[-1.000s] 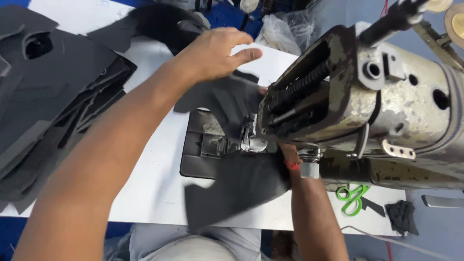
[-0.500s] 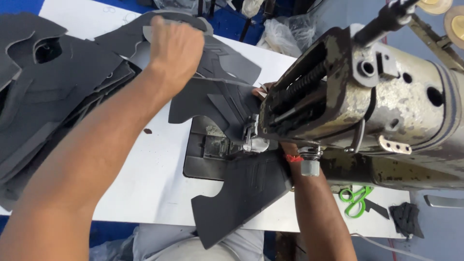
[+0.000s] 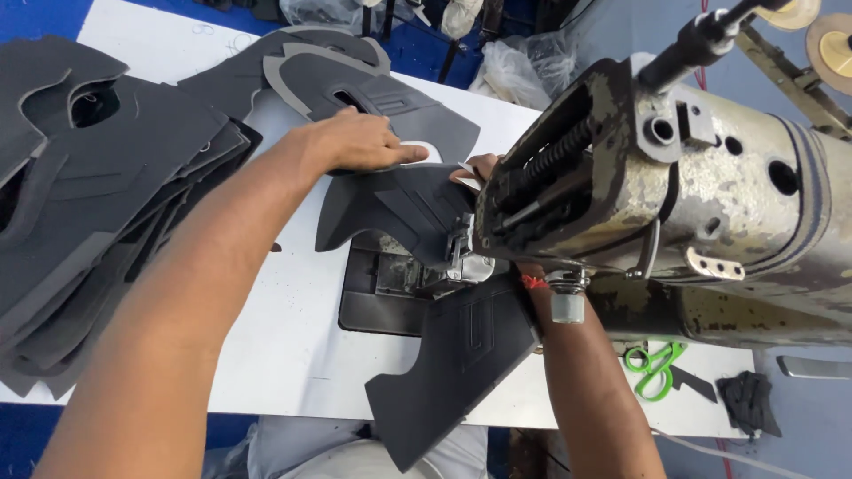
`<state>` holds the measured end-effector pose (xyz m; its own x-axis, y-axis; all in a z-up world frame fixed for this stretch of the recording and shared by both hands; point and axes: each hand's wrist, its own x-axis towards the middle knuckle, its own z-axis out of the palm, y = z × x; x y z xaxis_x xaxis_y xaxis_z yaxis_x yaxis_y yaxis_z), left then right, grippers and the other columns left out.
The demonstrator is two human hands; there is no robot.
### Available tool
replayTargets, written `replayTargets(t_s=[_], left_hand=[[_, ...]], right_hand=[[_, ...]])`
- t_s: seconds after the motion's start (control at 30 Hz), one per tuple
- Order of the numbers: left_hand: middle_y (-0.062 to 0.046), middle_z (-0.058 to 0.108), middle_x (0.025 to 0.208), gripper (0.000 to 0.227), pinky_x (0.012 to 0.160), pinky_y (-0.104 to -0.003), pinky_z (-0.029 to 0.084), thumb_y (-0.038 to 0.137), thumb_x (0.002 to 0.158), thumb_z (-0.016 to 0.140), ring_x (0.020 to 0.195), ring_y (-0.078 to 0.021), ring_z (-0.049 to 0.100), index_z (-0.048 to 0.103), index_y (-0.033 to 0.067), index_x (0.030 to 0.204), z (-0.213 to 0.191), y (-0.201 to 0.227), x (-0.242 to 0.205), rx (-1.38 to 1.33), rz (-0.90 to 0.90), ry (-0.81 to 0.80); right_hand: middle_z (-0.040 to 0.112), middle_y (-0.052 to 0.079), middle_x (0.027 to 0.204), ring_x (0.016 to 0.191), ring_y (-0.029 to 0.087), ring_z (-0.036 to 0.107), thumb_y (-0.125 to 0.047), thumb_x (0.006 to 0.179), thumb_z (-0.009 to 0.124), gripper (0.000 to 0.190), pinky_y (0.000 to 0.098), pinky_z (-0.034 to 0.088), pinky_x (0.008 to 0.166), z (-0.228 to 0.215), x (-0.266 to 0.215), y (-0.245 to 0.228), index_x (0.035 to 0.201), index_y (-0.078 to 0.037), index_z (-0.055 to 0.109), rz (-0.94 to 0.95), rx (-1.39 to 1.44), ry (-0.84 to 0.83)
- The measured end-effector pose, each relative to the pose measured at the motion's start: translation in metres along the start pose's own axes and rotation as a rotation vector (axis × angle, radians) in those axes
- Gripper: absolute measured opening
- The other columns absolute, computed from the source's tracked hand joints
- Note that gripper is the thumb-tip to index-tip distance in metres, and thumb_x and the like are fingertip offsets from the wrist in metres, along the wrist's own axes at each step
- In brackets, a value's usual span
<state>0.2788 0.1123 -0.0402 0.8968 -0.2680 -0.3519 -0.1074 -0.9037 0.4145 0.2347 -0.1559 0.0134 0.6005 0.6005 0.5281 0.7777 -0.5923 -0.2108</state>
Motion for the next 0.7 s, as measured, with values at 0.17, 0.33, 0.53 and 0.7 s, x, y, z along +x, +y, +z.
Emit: replayTargets(t_s=[0.17, 0.33, 0.53, 0.7], left_hand=[[-0.024, 0.074, 0.101, 0.111, 0.102, -0.052, 0.05, 0.093, 0.09, 0.029, 0.107, -0.0417, 0.066, 0.081, -0.0051, 0.092, 0.008, -0.005, 0.035, 0.154, 0.102, -0.024], [-0.016, 0.069, 0.066, 0.099, 0.066, -0.045, 0.058, 0.085, 0.097, 0.027, 0.06, -0.029, 0.067, 0.075, 0.0032, 0.07, -0.046, 0.003, 0.012, 0.324, 0.162, 0.236], [-0.006, 0.054, 0.046, 0.076, 0.07, -0.045, 0.052, 0.08, 0.091, 0.057, 0.045, -0.0248, 0.051, 0.068, 0.0095, 0.063, -0.1, -0.004, -0.083, 0.426, 0.477, 0.813], [-0.006, 0.054, 0.051, 0.059, 0.063, -0.038, 0.048, 0.064, 0.093, 0.074, 0.045, -0.0232, 0.051, 0.07, 0.0064, 0.081, -0.098, 0.032, -0.159, 0.55, 0.389, 1.007]], right_hand=[[0.068, 0.01, 0.093, 0.083, 0.025, 0.068, -0.013, 0.093, 0.075, 0.017, 0.0371, 0.055, 0.075, 0.014, -0.001, 0.007, 0.099, 0.0, 0.066, -0.054, 0.055, 0.002], [0.068, 0.012, 0.094, 0.085, 0.025, 0.068, -0.009, 0.094, 0.072, 0.017, 0.0376, 0.056, 0.079, 0.015, -0.004, 0.012, 0.107, 0.001, 0.069, 0.066, 0.068, -0.068], [0.07, 0.013, 0.093, 0.086, 0.025, 0.067, -0.018, 0.096, 0.075, 0.019, 0.0396, 0.053, 0.078, 0.006, -0.015, 0.012, 0.105, -0.002, 0.071, 0.282, -0.023, -0.094], [0.064, 0.019, 0.105, 0.095, 0.028, 0.058, -0.012, 0.1, 0.066, 0.024, 0.0407, 0.048, 0.084, 0.014, -0.126, 0.045, 0.115, 0.005, 0.059, 0.602, -0.105, 0.23]])
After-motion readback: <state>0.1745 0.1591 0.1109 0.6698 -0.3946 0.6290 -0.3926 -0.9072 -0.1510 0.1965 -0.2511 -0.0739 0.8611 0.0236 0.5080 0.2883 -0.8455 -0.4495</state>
